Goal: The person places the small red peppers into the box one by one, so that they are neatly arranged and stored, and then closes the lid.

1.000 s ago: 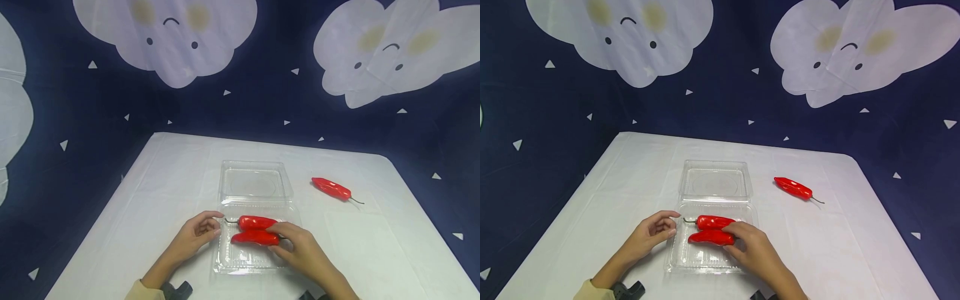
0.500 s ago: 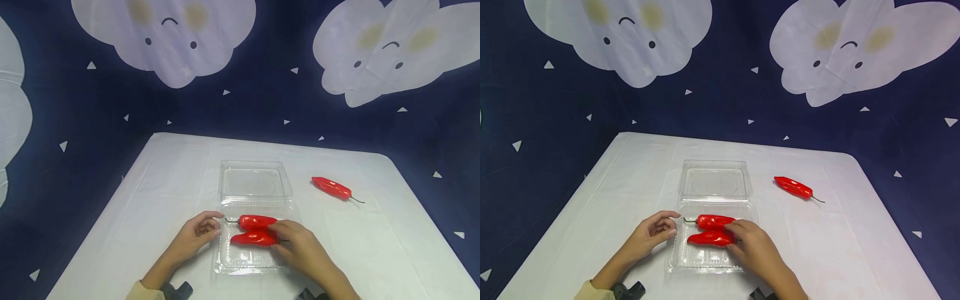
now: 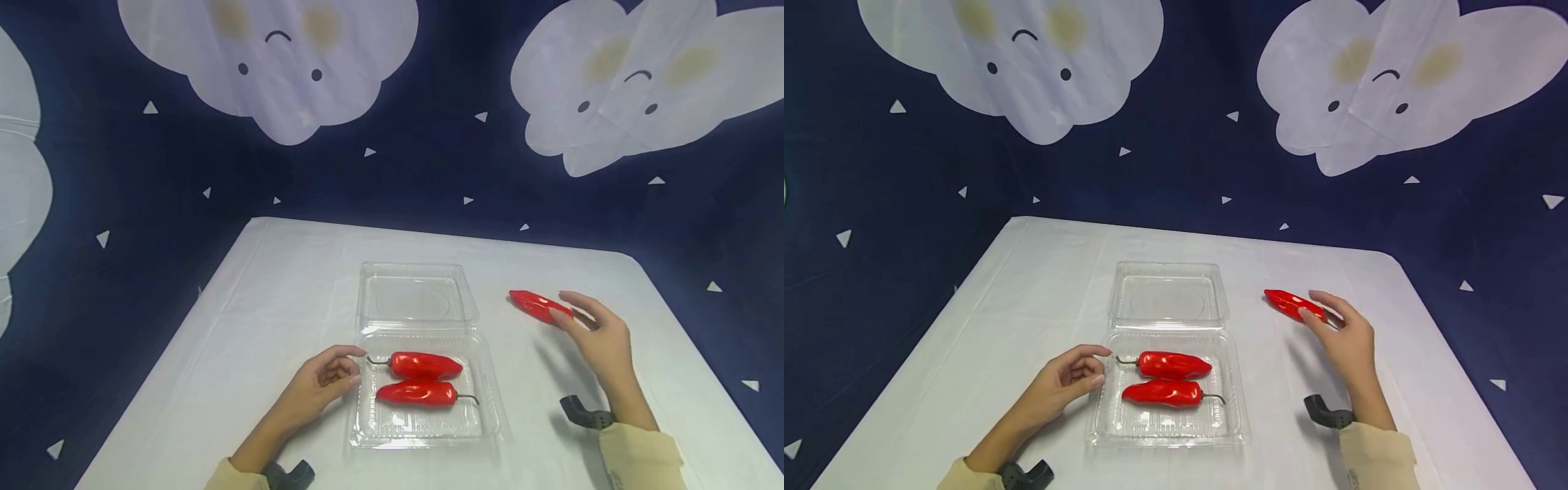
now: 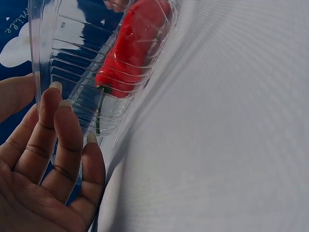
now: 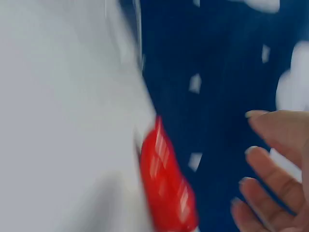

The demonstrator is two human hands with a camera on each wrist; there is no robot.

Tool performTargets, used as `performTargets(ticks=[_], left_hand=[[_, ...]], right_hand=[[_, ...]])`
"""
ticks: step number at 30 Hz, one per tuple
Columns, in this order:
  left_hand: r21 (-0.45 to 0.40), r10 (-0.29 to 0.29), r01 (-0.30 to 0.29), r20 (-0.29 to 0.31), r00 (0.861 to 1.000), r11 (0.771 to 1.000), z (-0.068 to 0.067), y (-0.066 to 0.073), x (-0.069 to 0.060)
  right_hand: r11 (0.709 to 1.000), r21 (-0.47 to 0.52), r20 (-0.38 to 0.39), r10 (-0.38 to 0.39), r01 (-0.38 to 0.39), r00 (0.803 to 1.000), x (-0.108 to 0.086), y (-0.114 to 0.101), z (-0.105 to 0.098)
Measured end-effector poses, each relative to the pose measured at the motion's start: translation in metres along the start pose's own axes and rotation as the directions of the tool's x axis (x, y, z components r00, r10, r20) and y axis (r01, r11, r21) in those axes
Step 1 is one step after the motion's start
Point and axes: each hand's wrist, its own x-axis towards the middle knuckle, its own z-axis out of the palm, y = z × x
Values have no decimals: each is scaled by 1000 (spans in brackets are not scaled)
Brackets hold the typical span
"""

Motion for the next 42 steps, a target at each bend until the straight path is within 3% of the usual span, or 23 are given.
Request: performTargets(ticks=[4,7,11,16,21,28,36,39,42], left_hand=[[-10,-15,15,8,1000,1000,2,-3,-2],[-6,-11,11,19,1000,1000,4,-5,-2],[-11,-4,4,11,1000,1000,4,-6,-3],[-23,-6,6,-8,1000,1000,1,-4,-4],[-25,21,-21,-2,1000,999,-1,-3,-2],[-23,27,-27,0,1000,999,-1,-2,-1],[-7,15,-15,1,1000,1000,-1,-3,0],[-6,12,-12,1,1000,1000,-1,-3,0],[-6,11,-11,1,1000,1000,-1,-3,0]], right_hand=[[991,-47,-45,122,-125,991,11,46,-5],[980,-60,-19,187,-188,982,11,67,-2],[986,-69,41,155,-152,987,13,79,4],[994,-97,88,60,-52,994,19,79,11],[994,-105,74,49,-41,996,19,78,12],[987,5,32,158,-158,987,19,79,12],[939,159,81,295,-304,952,17,70,12],[921,215,105,309,-325,945,14,59,11],[928,224,118,278,-299,953,11,41,9]])
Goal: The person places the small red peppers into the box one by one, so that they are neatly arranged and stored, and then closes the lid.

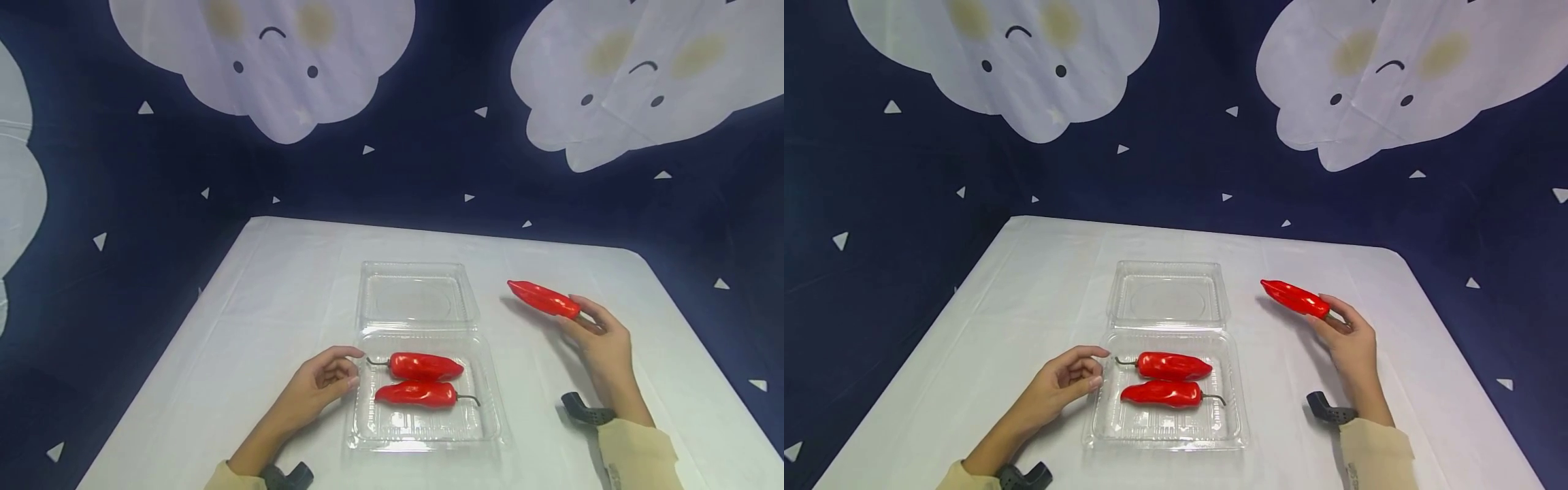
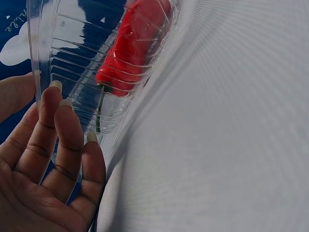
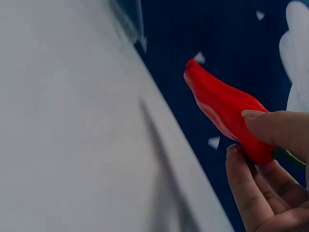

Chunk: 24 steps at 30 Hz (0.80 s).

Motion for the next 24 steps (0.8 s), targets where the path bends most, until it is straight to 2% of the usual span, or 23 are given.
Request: performTargets(ticks=[5,9,13,17,20,24], left_hand=[[-3,0,0,6,1000,1000,0,1,0],[-7,-8,8,5,1000,1000,0,1,0],[-5,-13,13,2,1000,1000,0,1,0],[-2,-15,15,3,1000,1000,0,2,0],[1,-19,19,0,1000,1000,0,3,0],[8,-21,21,-4,1000,1000,0,4,0]], right_hand=[[993,-4,52,-118,119,992,-21,-29,13],[981,96,126,-182,170,975,-42,-50,30],[961,171,192,-249,218,949,-64,-65,45],[934,249,263,-321,257,910,-85,-73,58],[906,320,322,-378,276,868,-100,-76,66],[892,312,379,-432,326,819,-119,-76,76]])
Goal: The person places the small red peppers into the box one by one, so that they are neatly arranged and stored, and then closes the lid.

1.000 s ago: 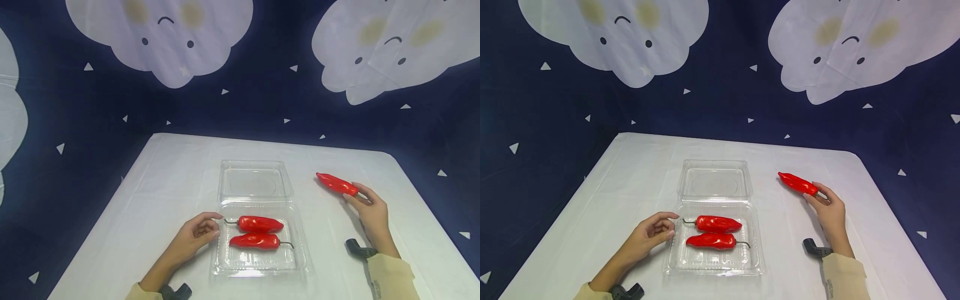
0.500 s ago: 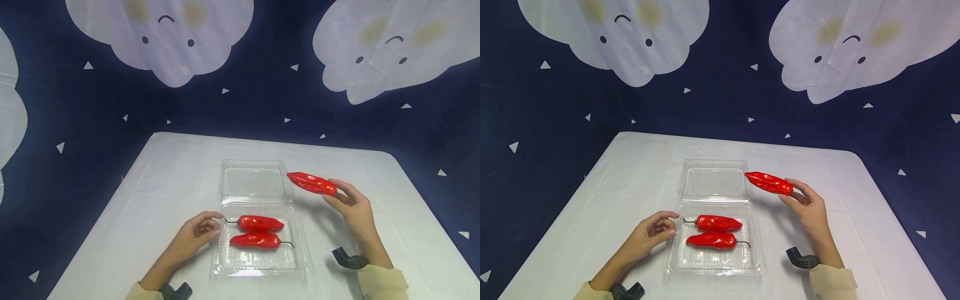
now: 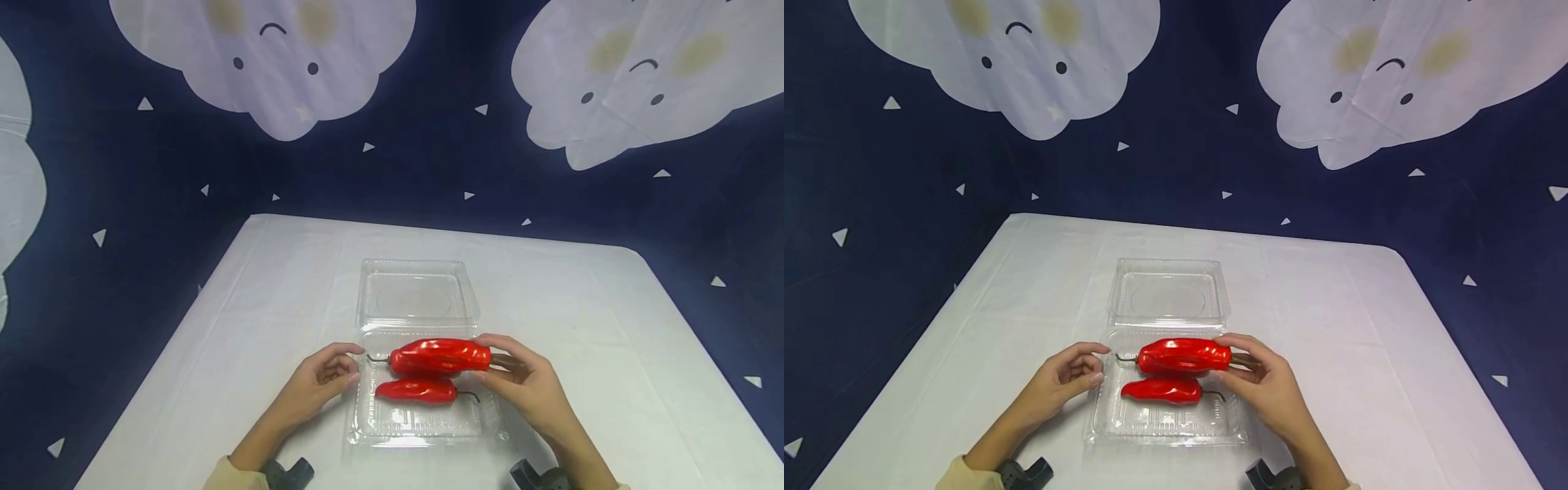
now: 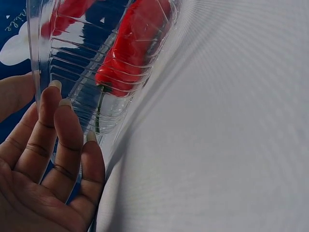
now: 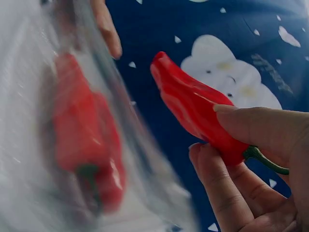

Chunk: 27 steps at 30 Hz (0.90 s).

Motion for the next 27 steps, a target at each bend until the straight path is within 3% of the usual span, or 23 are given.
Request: performTargets(ticks=[7,13,19,27], left_hand=[[-1,-2,2,-4,1000,1000,0,1,0],[3,-8,8,-2,1000,1000,0,1,-1],[-3,-2,2,-4,1000,1000,1,0,0],[15,5,-5,-6,1000,1000,1,-2,0]], right_hand=[[991,-128,103,-13,27,995,-8,0,22],[977,-204,233,-15,64,972,-15,-3,29],[963,-262,302,24,59,953,-17,-6,31],[909,-412,362,96,67,927,-17,-13,31]])
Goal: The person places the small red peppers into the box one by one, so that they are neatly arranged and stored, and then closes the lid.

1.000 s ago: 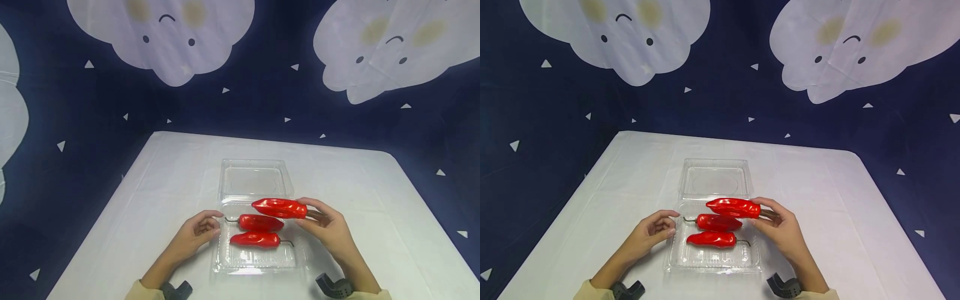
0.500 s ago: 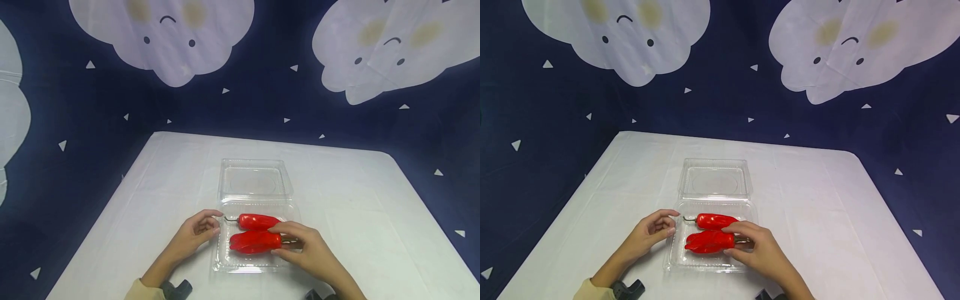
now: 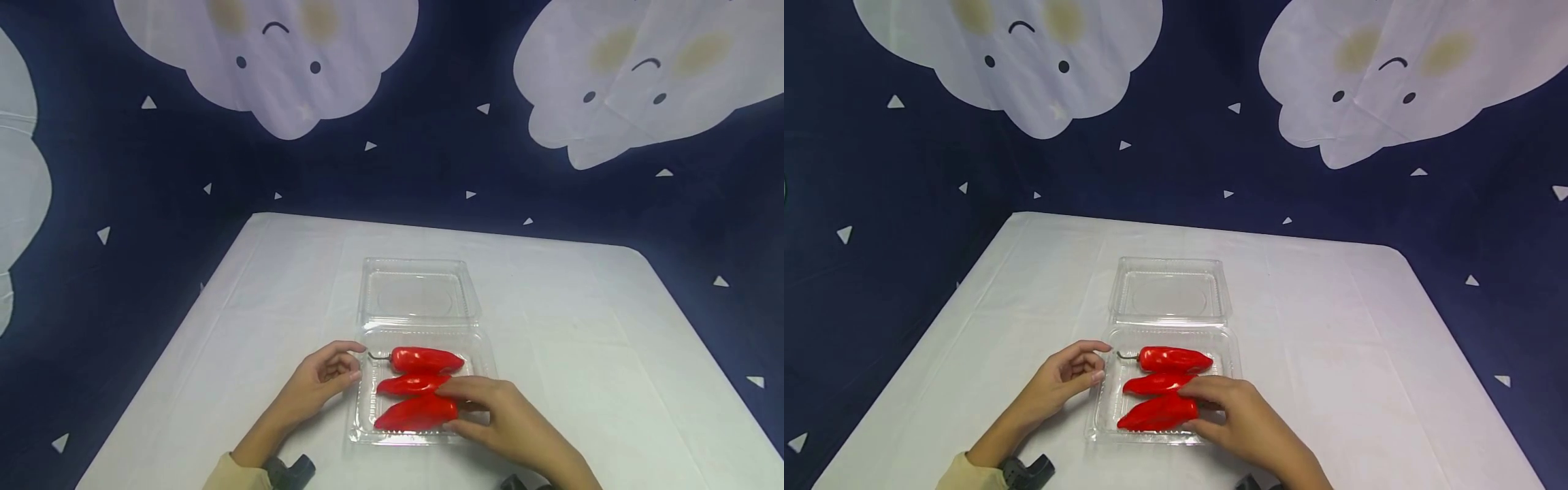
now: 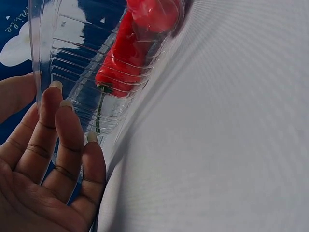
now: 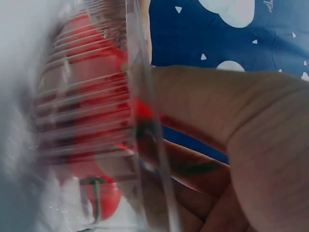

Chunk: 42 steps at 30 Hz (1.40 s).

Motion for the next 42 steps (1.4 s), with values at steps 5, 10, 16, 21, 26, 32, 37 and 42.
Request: performTargets(ticks=[5,10,16,21,26,32,37,42], left_hand=[[15,-6,6,-6,1000,1000,-1,1,-1],[6,-12,12,-4,1000,1000,-1,2,0],[-14,-5,5,-4,1000,1000,0,1,1],[-29,-30,29,-18,999,999,1,-1,1],[-46,-77,75,-40,996,996,0,0,0],[-40,-124,122,-74,990,992,0,0,-1],[-48,-106,103,-79,991,994,0,0,0],[-68,-69,64,-68,995,996,-2,1,1]], right_hand=[[998,-61,20,-14,16,1000,2,-5,-3],[997,-68,-22,28,-29,999,3,-4,-11],[995,96,-254,12,12,967,16,29,-52],[925,376,-364,206,-59,909,33,74,-80],[844,501,-249,354,-193,902,53,107,-72],[768,584,-160,424,-261,891,79,119,-51],[791,583,-187,353,-185,917,78,123,-47],[833,547,-300,282,-78,911,77,118,-51]])
